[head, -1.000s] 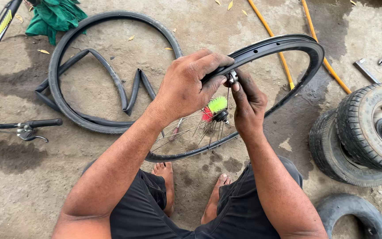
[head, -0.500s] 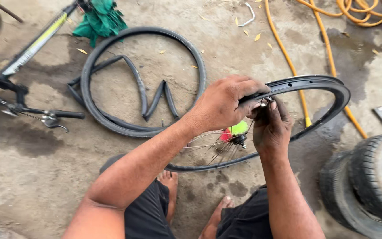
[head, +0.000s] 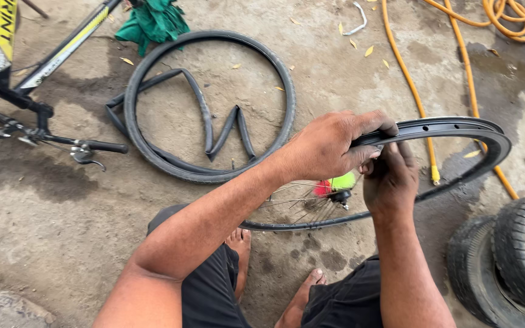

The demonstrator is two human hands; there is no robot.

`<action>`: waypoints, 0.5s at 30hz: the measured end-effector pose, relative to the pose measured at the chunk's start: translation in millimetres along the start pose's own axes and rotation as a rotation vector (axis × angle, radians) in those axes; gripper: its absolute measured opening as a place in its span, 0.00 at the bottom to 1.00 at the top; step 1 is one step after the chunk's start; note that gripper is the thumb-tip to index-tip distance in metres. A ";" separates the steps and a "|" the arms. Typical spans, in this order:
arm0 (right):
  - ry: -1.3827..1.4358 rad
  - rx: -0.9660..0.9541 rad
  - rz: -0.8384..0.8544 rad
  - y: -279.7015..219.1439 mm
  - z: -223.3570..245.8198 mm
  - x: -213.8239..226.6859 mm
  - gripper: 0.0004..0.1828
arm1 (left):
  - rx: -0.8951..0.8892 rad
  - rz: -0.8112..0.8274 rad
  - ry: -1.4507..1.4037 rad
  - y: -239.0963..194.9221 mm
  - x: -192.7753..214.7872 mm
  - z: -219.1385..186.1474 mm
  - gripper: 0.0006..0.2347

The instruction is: The person sits on the ground and uses a metal ring tool to press a rubber strip into the channel of a bicycle wheel rim. They rotate the rim and continue pressing the strip along its length.

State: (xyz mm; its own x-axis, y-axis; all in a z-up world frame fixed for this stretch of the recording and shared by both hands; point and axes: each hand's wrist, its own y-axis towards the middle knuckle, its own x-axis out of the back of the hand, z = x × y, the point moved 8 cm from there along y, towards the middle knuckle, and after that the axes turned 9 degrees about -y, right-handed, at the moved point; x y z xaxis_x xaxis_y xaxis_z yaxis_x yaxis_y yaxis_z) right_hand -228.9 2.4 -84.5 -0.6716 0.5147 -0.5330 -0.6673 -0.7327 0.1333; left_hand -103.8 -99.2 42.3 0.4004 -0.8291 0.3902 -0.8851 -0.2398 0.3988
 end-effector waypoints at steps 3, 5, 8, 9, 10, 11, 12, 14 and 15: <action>-0.118 0.117 0.131 -9.9 12.9 -17.8 0.20 | -0.065 0.006 -0.067 3.7 3.5 5.4 0.15; -0.406 0.222 0.049 -13.4 19.3 -16.2 0.21 | -0.055 0.022 -0.070 7.1 -2.0 12.2 0.15; -0.492 0.274 0.000 -17.1 20.9 -14.2 0.22 | 0.006 0.000 0.051 6.4 -9.6 16.5 0.14; -0.462 0.287 -0.005 -13.1 23.0 -13.7 0.23 | -0.030 -0.057 0.153 5.6 -7.3 9.9 0.13; -0.373 0.236 -0.013 -7.6 21.5 -10.7 0.20 | -0.067 -0.115 0.255 4.9 -4.2 2.6 0.12; -0.285 0.181 -0.021 -4.1 19.6 -6.7 0.17 | -0.076 -0.131 0.251 3.7 -3.3 -1.1 0.12; -0.197 0.125 -0.029 0.3 16.3 -3.0 0.14 | -0.086 -0.148 0.247 2.9 -1.8 -4.0 0.12; -0.107 0.067 0.017 7.4 11.5 0.0 0.11 | -0.122 -0.175 0.249 -0.6 -1.6 -8.8 0.12; -0.064 0.035 0.036 8.2 8.3 3.0 0.09 | -0.153 -0.184 0.257 -2.5 -3.7 -11.6 0.12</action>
State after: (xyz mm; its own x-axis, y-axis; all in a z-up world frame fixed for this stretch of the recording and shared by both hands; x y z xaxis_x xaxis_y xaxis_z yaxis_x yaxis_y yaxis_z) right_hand -239.0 1.7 -78.1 -0.7136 0.5169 -0.4728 -0.6528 -0.7356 0.1810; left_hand -100.3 -89.7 49.5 0.6140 -0.6199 0.4886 -0.7545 -0.2792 0.5939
